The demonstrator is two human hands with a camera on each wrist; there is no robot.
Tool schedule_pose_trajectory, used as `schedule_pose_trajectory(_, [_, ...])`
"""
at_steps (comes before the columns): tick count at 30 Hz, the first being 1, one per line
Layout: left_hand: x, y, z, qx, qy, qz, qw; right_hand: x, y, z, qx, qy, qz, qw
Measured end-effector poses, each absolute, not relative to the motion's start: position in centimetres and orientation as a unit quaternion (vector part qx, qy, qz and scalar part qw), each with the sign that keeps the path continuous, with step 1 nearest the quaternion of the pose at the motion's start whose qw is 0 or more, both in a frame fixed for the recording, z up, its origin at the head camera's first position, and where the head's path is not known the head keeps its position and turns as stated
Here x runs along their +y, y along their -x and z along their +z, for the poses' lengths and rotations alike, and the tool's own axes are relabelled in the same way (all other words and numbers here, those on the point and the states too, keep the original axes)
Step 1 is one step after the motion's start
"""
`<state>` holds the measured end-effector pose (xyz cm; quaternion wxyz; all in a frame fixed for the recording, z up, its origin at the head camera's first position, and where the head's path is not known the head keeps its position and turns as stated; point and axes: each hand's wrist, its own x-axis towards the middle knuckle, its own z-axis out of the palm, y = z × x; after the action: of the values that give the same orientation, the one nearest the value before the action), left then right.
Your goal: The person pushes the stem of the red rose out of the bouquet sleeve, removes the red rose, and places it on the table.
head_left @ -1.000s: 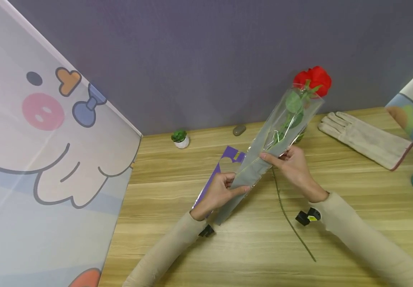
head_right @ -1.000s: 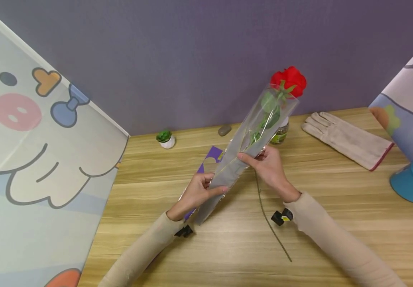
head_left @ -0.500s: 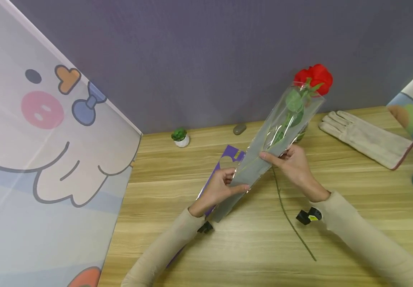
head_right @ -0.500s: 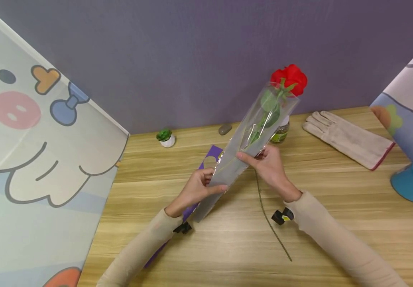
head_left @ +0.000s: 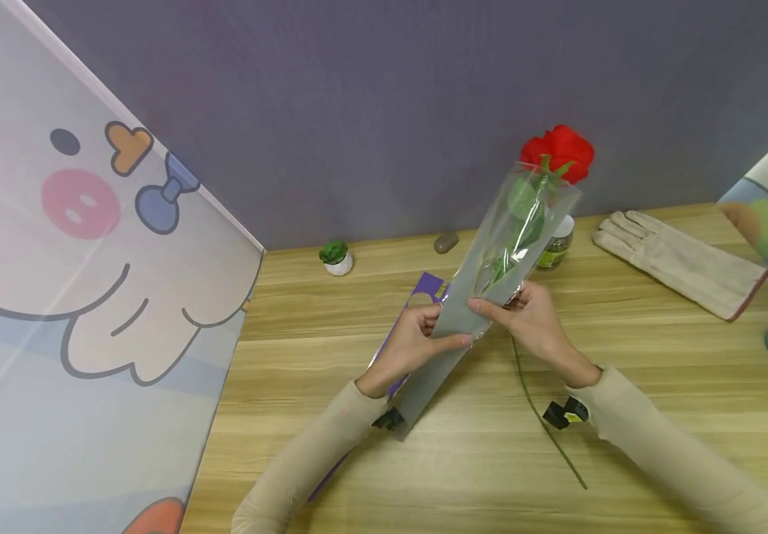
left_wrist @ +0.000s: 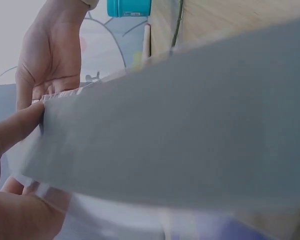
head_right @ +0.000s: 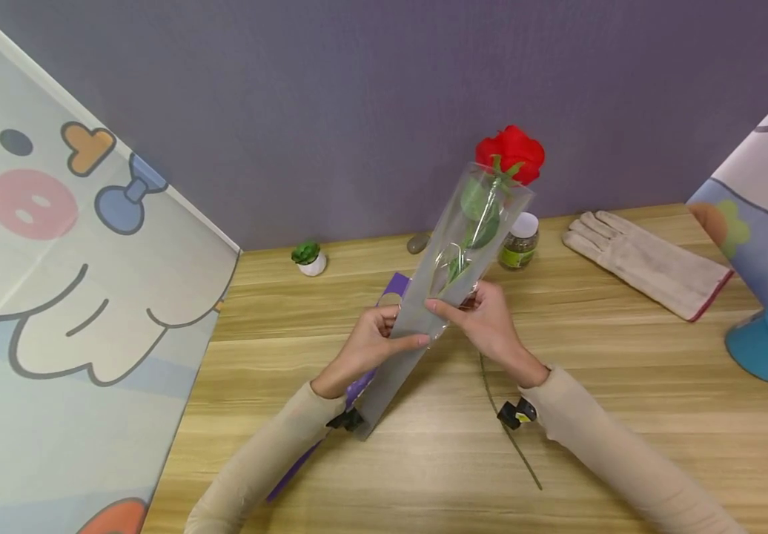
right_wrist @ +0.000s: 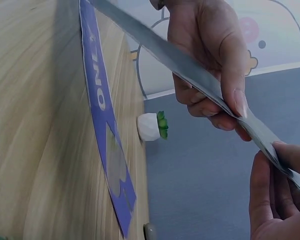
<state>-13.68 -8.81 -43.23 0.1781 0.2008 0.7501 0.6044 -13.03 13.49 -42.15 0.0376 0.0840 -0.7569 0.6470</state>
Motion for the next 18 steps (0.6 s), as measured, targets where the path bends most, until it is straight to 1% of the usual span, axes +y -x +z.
schedule_pose_trajectory(6, [-9.0,13.6,-43.3,0.744,-0.206,0.611,0.172,13.7,13.0,-41.9,-0.751,-0.088,0.653,0.043])
schedule_pose_trajectory(12, [-9.3,13.5,-43.5,0.742,-0.201,0.616,0.173,14.8,13.4,-40.7,-0.71,-0.049,0.699,0.06])
schedule_pose_trajectory(18, [-9.5,13.3,-43.5,0.745,-0.211,0.609,0.172,16.1,13.8,-39.3,-0.659,-0.042,0.746,0.085])
